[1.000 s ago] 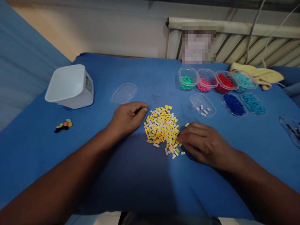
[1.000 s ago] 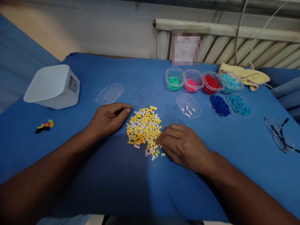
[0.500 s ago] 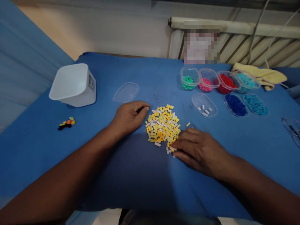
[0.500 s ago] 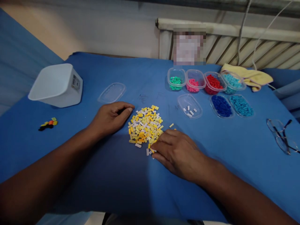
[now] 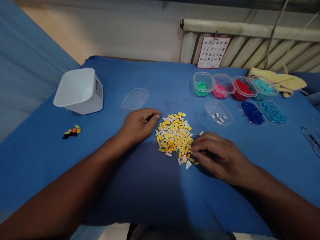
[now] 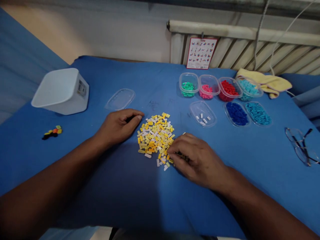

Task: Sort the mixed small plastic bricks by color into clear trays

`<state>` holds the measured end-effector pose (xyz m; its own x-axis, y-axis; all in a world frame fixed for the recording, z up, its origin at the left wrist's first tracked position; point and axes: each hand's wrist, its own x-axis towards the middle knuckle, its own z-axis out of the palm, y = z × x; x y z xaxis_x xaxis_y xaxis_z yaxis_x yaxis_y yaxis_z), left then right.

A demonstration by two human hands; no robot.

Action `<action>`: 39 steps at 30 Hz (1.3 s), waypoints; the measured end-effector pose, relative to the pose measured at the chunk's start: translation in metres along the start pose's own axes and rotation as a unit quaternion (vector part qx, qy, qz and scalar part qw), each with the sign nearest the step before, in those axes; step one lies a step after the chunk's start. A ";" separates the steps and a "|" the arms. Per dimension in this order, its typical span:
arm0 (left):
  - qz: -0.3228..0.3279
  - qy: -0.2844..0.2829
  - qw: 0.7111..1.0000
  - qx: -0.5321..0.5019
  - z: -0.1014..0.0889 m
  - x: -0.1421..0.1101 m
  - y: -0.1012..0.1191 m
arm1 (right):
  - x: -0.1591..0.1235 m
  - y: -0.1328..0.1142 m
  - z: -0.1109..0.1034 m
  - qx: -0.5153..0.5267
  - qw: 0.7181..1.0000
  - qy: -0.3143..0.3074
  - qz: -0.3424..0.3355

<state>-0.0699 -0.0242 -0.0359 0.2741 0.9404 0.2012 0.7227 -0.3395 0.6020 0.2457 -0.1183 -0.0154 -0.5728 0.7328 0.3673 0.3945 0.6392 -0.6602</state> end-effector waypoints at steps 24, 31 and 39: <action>0.005 -0.004 1.000 0.011 -0.001 0.001 0.000 | -0.003 0.021 -0.018 -0.123 0.990 0.055 -0.045; 0.008 -0.001 1.000 0.000 0.001 0.000 -0.001 | -0.001 -0.002 0.007 -0.091 0.984 -0.100 -0.112; 0.008 -0.010 1.000 0.003 -0.001 0.000 0.003 | -0.001 -0.002 0.010 -0.044 0.991 -0.084 -0.095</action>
<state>-0.0686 -0.0254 -0.0338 0.2975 0.9346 0.1950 0.7227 -0.3540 0.5937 0.2381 -0.1225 -0.0215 -0.7507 0.5535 0.3606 0.3258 0.7851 -0.5267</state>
